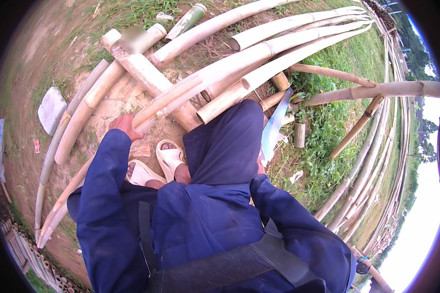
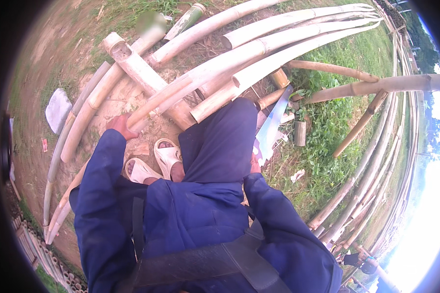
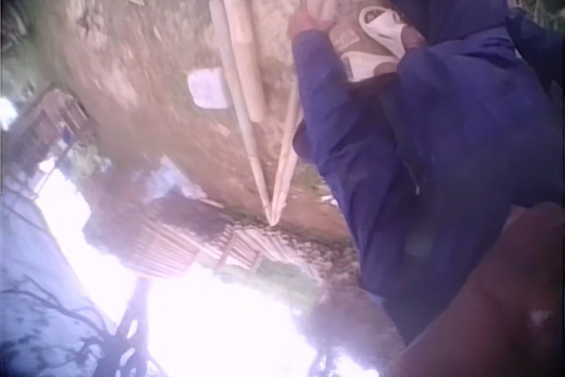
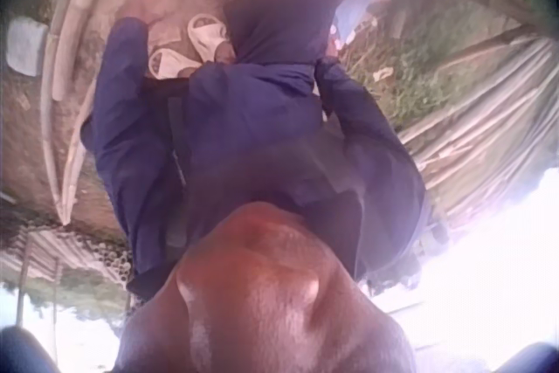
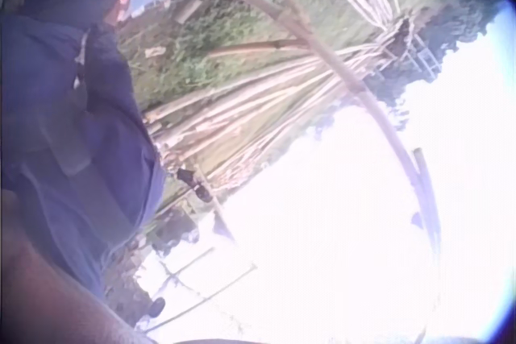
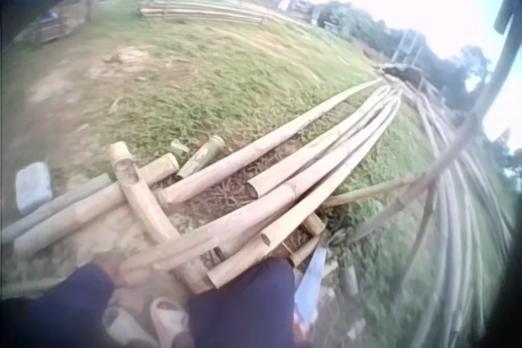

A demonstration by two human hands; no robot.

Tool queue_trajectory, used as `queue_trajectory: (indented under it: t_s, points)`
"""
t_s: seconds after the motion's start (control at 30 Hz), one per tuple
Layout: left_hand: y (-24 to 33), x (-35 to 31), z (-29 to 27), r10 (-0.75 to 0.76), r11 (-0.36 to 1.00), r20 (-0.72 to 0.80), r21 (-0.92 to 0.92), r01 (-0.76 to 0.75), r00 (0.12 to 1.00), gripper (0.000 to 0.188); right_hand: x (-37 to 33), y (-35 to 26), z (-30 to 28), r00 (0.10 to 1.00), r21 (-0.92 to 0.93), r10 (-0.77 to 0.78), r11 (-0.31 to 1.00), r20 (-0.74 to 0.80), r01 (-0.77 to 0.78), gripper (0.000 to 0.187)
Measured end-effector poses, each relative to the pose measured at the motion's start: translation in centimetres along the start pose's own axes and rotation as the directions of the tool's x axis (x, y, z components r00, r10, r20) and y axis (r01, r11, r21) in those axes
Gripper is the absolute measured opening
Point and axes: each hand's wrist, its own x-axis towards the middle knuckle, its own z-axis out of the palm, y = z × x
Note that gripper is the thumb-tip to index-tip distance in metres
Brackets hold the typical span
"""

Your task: The person uses a hand saw to cut bamboo poles that are stacked on the ground. They repeatedly position a bamboo pole, saw through it, and then move the cut piece aside.

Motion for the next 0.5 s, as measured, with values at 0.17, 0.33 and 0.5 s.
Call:
queue_trajectory:
  t_s: [0.17,0.33,0.5]
  points:
    - [-1.0,0.8,2.1,0.013,1.000,-0.021,-0.018,-0.013,1.000,0.077,0.4,-2.0,-0.9,0.970,0.027,0.238,0.970,0.044,-0.240,0.046]
    - [-0.1,0.8,1.3,-0.005,0.999,-0.002,-0.035,0.005,1.000,0.078,-0.6,-1.1,-1.5,0.918,-0.054,0.394,0.917,-0.035,-0.395,0.052]
    - [-0.6,0.7,2.2,0.048,0.992,-0.017,-0.116,-0.050,0.999,0.086,2.1,0.6,-1.1,0.898,-0.158,0.429,0.884,-0.095,-0.439,0.053]
